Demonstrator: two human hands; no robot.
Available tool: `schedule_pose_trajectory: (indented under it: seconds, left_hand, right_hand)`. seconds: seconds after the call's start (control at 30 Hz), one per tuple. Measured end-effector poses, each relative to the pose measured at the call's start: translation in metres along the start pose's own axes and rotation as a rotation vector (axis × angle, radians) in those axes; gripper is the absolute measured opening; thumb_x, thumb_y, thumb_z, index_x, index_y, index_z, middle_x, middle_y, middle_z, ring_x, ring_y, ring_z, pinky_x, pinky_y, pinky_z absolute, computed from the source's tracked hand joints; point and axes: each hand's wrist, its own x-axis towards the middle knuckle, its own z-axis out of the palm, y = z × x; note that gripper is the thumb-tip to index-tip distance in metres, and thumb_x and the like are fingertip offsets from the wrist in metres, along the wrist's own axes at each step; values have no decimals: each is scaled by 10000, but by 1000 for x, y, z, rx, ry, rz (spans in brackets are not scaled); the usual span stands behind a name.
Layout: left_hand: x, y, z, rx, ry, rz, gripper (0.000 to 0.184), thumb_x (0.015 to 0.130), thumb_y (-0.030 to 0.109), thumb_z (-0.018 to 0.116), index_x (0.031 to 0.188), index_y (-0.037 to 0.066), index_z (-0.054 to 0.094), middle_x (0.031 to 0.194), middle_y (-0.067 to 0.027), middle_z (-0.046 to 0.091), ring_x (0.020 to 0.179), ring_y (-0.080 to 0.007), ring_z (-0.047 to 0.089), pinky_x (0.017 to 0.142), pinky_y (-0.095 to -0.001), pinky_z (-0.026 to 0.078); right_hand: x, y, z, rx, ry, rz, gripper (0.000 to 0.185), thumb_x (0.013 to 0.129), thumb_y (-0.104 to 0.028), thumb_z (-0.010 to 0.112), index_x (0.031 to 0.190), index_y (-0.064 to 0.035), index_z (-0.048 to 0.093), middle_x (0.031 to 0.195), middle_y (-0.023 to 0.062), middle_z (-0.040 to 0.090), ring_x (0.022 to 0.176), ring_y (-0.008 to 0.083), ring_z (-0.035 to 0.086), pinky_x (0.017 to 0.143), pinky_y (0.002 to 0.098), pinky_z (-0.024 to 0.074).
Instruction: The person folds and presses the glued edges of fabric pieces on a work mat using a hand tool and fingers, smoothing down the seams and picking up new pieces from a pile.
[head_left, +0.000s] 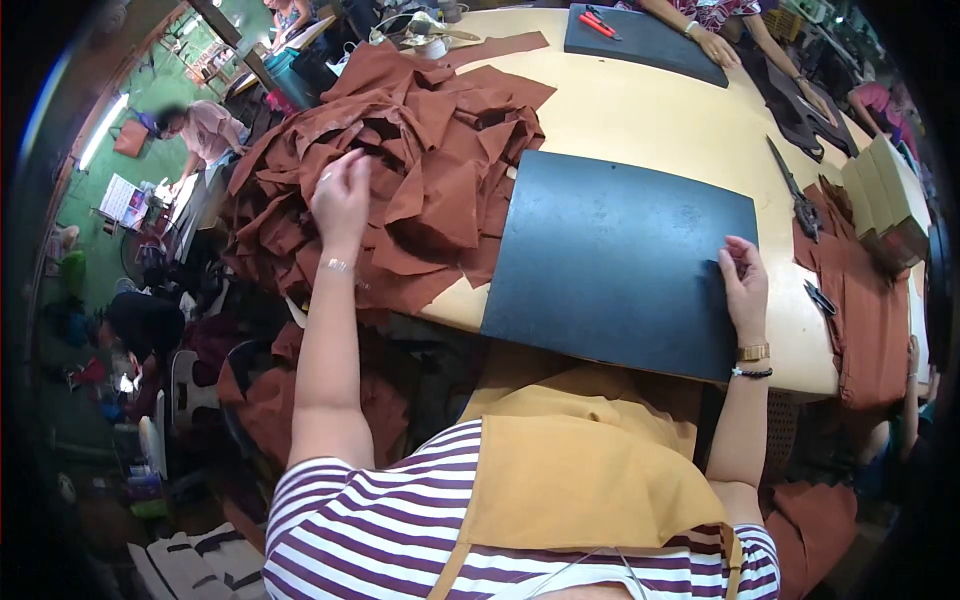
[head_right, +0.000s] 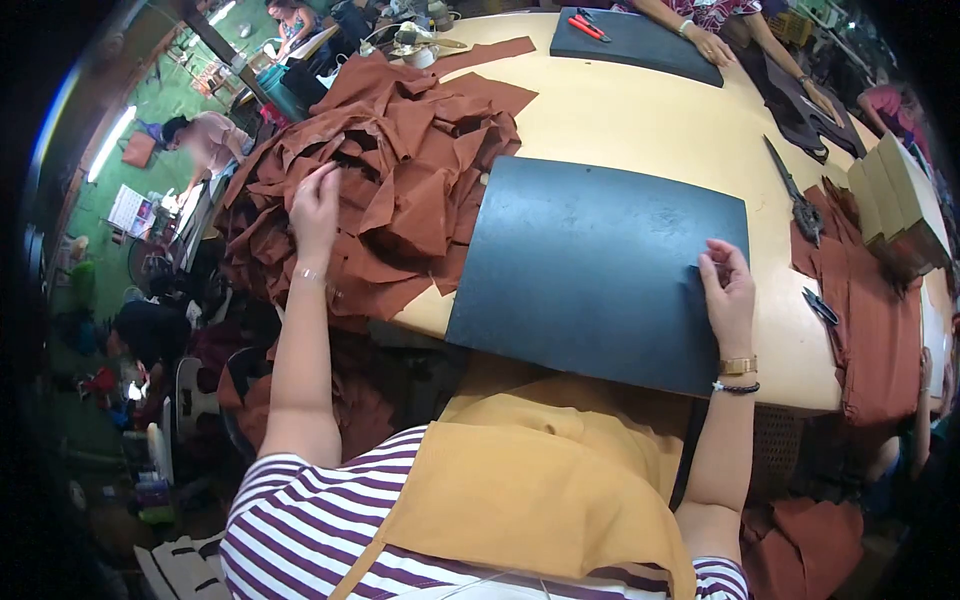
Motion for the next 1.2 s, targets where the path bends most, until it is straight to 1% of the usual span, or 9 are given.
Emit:
schedule_pose_trajectory:
  seconds: [0.13,0.23,0.37,0.6,0.67,0.8,0.87,0.93,1.2]
  left_hand:
    - [49,22,79,451,-399,-371,801,852,741,443,1282,87,616,1341,-216,534,1257,-373,494,1022,-567,363]
    - [74,18,110,326,-494,-597,690,826,680,551,1283,168,625,1398,-135,516,1312,-347,445,1057,-585,323]
    - [98,0,150,-62,-112,-573,348,887,439,543,1057,160,661,1030,-109,715,1040,-352,646,930,-499,443]
    - [68,-16,160,236,-36,-782,837,740,582,715,1339,50,473,1271,-212,572,1213,-357,544,1037,-577,366]
    - [60,-68,170,51,-293,-698,714,769,544,698,1266,56,543,1154,-192,644,1162,-367,583,1049,-565,352]
    - [82,-6,135,-67,-63,-584,451,845,450,624,1089,72,585,1038,-171,683,1044,-372,629,939,-578,400]
    - [105,4,136,-256,153,-455,390,848,373,662,1007,32,557,971,-186,660,945,-395,627,843,-446,475]
    - [126,35,130,-531,301,-293,308,857,220,699,973,-19,543,880,-125,611,805,-255,599,780,-373,481]
    - [43,259,108,-1604,-339,-560,493,942,72,572,1369,-18,341,1302,-121,494,1228,-182,449,1075,-325,338]
  right_hand:
    - [-7,-17,2,-123,-54,39,191,955,-118,623,1104,2,621,943,-1,631,861,63,574,789,211,475]
    - [-5,-13,4,-115,-22,-4,188,945,-136,637,1073,1,641,909,14,661,811,71,593,755,223,485]
    - [-4,-10,2,-156,-6,7,192,931,-157,653,1047,-5,660,866,22,663,775,73,589,717,234,484]
    - [-2,-11,2,-173,-10,16,185,926,-160,655,1028,-6,670,827,14,659,736,63,575,683,228,475]
    - [-2,-12,3,-173,-14,14,184,926,-157,656,1035,-9,670,828,9,658,728,56,567,677,221,469]
    - [-3,-16,3,-159,-27,34,162,937,-140,644,1030,-7,661,849,-8,646,754,48,559,697,207,464]
    - [-3,-17,3,-159,-39,52,153,943,-132,638,1024,-4,656,861,-14,642,770,47,559,710,203,465]
    - [-3,-19,3,-157,-34,75,151,943,-131,638,1019,-2,656,859,-14,642,774,49,561,710,204,466]
    - [-2,-18,3,53,-30,33,395,956,-324,631,1194,-8,616,1088,88,661,953,133,619,826,247,489]
